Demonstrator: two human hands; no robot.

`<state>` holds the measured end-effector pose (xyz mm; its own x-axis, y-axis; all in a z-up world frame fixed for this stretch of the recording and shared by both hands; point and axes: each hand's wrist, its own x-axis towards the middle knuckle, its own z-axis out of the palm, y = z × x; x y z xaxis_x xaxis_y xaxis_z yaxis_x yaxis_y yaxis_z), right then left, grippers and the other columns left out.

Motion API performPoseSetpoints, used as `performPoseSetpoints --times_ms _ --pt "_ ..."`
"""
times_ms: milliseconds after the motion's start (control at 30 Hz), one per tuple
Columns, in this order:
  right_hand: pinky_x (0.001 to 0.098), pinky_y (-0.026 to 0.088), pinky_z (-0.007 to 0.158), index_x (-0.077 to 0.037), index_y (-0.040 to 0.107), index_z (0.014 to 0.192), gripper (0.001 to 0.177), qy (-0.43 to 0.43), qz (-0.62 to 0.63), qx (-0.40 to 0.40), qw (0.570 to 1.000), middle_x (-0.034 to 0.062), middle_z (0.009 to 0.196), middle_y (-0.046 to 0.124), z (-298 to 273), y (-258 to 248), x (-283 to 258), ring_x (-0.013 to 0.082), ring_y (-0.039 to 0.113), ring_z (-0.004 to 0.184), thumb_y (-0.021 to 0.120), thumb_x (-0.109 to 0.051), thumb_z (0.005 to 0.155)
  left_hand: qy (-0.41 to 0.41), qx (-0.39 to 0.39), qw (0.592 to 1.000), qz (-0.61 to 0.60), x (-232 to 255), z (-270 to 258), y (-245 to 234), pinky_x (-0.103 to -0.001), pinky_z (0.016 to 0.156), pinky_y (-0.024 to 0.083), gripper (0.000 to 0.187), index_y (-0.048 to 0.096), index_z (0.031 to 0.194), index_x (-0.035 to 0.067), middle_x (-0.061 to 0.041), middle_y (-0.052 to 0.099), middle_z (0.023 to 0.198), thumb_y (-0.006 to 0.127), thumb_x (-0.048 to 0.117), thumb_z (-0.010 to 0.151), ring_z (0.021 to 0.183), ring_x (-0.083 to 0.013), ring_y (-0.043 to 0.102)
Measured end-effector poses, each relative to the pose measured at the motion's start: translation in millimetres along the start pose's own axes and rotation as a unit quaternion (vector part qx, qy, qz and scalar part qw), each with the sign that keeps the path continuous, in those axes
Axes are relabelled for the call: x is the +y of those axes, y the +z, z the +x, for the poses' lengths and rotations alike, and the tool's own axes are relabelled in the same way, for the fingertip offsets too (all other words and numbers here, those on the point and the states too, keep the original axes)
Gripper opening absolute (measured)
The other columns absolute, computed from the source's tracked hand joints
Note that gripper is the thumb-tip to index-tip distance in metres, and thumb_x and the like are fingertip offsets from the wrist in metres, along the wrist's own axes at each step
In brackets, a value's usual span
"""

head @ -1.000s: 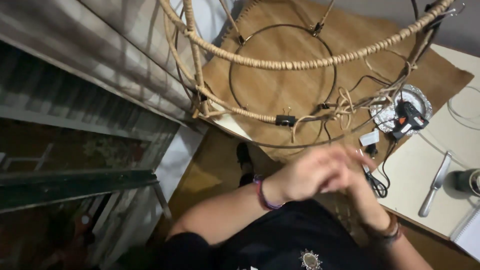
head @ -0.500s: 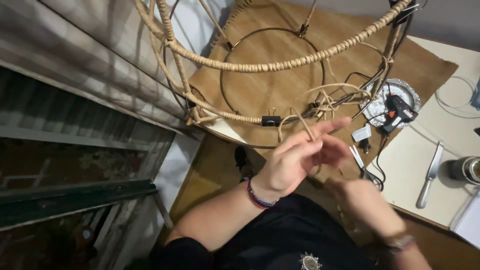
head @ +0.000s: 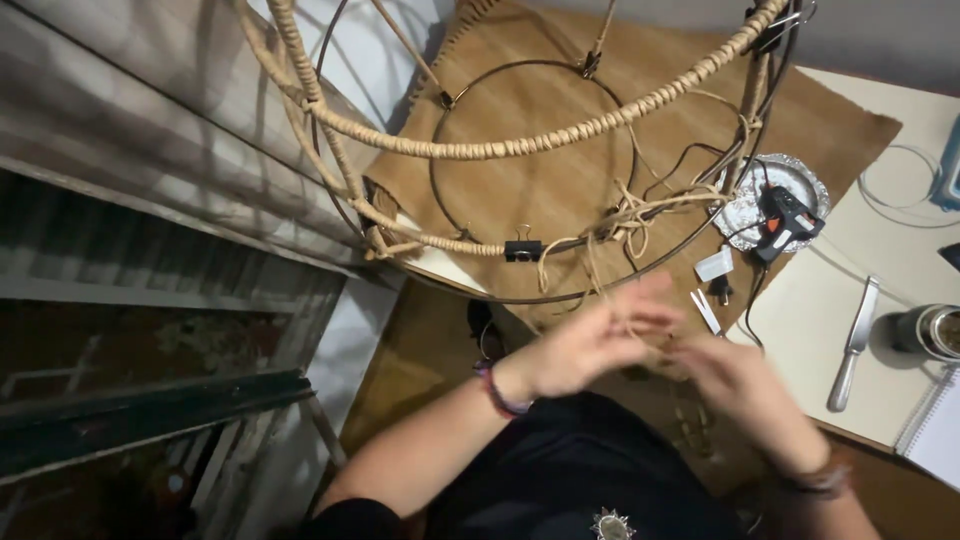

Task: Weaving wicker strands around a circular frame to assemble a decorative item

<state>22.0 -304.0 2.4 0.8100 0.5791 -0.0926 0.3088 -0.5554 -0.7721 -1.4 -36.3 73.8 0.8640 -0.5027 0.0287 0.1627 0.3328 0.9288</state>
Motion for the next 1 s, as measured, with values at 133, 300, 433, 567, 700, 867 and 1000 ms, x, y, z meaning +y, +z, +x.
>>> performPoseSetpoints --times_ms 133,300,433,567,700,867,1000 --pt "0.0396 0.06 0.066 -0.023 0.062 0.102 0.006 0.104 -0.296 -0.211 0.926 -0.0007 0.076 0.076 18.8 26.5 -38.4 0.0229 0.076 0.071 0.061 -0.025 0.096 0.065 0.123 0.98 -0.143 52.2 -10.4 13.7 -0.023 0.058 0.041 0.041 0.048 0.148 0.004 -0.001 0.057 0.082 0.038 0.019 0.112 0.066 -0.0115 0.051" --pt "0.0483 0.051 0.099 0.006 0.064 0.134 0.054 -0.061 0.649 -0.035 0.758 0.0197 0.127 0.072 19.2 -15.1 -79.4 0.0325 0.071 0.109 0.053 -0.041 0.11 -0.062 -0.233 0.749 0.617 -22.3 -17.5 2.2 -0.049 0.055 0.058 0.016 0.067 0.104 0.019 -0.008 0.076 0.085 0.052 0.022 0.098 0.07 -0.0329 0.075" --pt "0.0281 0.052 0.07 0.0 0.076 0.095 0.037 -0.04 0.365 0.083 0.926 0.0112 0.094 0.078 1.6 -21.6 -54.7 0.0174 0.069 0.078 0.057 -0.031 0.102 -0.077 -0.117 0.799 0.585 -13.5 -17.5 -10.8 -0.044 0.082 0.055 0.039 0.07 0.124 0.015 -0.015 0.077 0.105 0.052 0.018 0.09 0.096 -0.0347 0.073" --pt "0.0348 0.057 0.075 -0.022 0.074 0.099 0.018 0.021 -0.133 -0.13 0.982 -0.0027 0.086 0.082 17.7 10.6 -41.9 0.0193 0.077 0.075 0.058 -0.031 0.096 0.026 0.031 0.998 0.041 45.4 -16.9 1.0 -0.032 0.095 0.033 0.037 0.048 0.147 0.008 -0.006 0.048 0.123 0.043 0.01 0.11 0.109 -0.0168 0.043" --pt "0.0293 0.057 0.093 -0.021 0.069 0.136 0.048 0.124 0.136 -0.087 0.979 0.0035 0.122 0.081 21.9 5.8 -34.7 0.016 0.078 0.103 0.049 -0.039 0.096 -0.085 -0.091 0.929 0.348 39.4 -17.1 1.3 -0.032 0.077 0.053 0.022 0.068 0.112 0.02 0.002 0.067 0.076 0.049 0.016 0.101 0.07 -0.0145 0.065" --pt "0.0361 0.056 0.085 0.001 0.066 0.121 0.036 -0.121 0.411 -0.036 0.903 0.0092 0.09 0.074 11.1 -23.5 -75.8 0.0218 0.07 0.086 0.051 -0.028 0.105 -0.043 -0.12 0.82 0.557 -6.1 -24.9 -7.8 -0.048 0.093 0.05 0.035 0.062 0.118 0.015 -0.014 0.069 0.116 0.05 0.004 0.087 0.105 -0.0363 0.068" --pt "0.0409 0.057 0.072 -0.028 0.073 0.115 0.03 0.091 -0.221 -0.195 0.951 0.0023 0.09 0.081 15.9 18.5 -30.4 0.0259 0.076 0.073 0.054 -0.044 0.098 0.068 0.027 0.979 -0.191 44.6 -22.2 1.6 -0.033 0.112 0.054 0.053 0.03 0.161 -0.008 -0.018 0.066 0.13 0.039 0.007 0.11 0.124 -0.0252 0.065"
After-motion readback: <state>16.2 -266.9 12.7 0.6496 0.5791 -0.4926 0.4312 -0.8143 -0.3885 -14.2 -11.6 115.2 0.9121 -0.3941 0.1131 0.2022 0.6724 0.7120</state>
